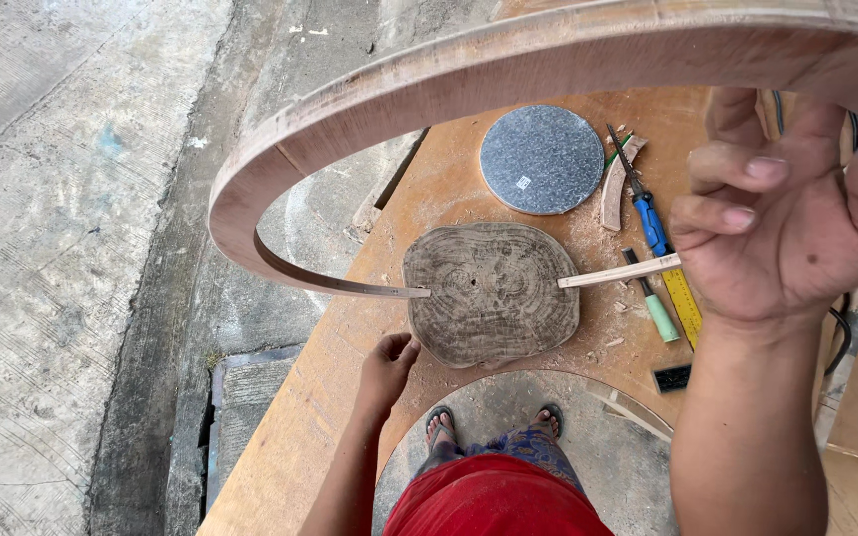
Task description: The person positions a circular wooden frame over a round wooden base on a workbench, then removes the frame to inspect the base. They place the frame back over the base and lift it again, repeating the alignment check without fastening the parts.
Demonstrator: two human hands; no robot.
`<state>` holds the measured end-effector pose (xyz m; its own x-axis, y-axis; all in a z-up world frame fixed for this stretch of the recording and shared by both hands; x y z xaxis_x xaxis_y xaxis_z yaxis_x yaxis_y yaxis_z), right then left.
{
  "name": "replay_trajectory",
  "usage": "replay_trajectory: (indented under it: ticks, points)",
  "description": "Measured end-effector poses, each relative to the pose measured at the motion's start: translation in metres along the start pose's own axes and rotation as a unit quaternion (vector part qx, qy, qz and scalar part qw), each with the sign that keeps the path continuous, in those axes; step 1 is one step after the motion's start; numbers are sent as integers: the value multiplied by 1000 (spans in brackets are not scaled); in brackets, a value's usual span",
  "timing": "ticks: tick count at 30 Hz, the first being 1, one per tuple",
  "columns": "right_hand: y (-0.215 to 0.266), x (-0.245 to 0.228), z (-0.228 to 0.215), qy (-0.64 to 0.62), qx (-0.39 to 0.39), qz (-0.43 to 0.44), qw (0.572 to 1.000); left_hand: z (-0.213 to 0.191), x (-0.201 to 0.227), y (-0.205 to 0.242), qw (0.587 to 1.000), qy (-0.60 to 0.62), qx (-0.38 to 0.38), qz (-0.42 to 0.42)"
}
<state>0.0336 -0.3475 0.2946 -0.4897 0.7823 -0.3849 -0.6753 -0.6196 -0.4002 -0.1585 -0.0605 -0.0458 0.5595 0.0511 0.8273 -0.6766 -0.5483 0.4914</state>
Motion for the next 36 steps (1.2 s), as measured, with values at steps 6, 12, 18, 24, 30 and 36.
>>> replay_trajectory:
  ticks: [6,12,18,24,30,36]
  points:
    - [-8,-2,9,99,-7,7,995,-17,-12,5,1000,-6,1,-21]
    - [-20,-1,18,105,42,6,994,-43,-16,12,998,21,23,-50]
    - [-28,2,29,162,112,-7,980,-35,-21,10,997,53,11,-51]
    - [-26,-1,16,160,67,8,985,-26,-20,11,997,57,-13,-43]
    - [-28,2,18,181,108,-23,977,-26,-28,6,998,42,-11,-42]
    - [-10,20,10,113,-33,1,993,-30,-11,13,998,35,-9,-53]
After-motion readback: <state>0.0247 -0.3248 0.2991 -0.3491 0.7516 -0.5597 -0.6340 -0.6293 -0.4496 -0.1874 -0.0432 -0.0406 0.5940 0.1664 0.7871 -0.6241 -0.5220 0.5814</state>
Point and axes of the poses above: each hand's wrist, its own y-axis away from the middle knuckle, its own z-axis out of the palm, x = y × z, the point moved 2 cm from there along -y, towards the middle knuckle, and after that the axes turned 2 degrees about x, right-handed, at the moved point
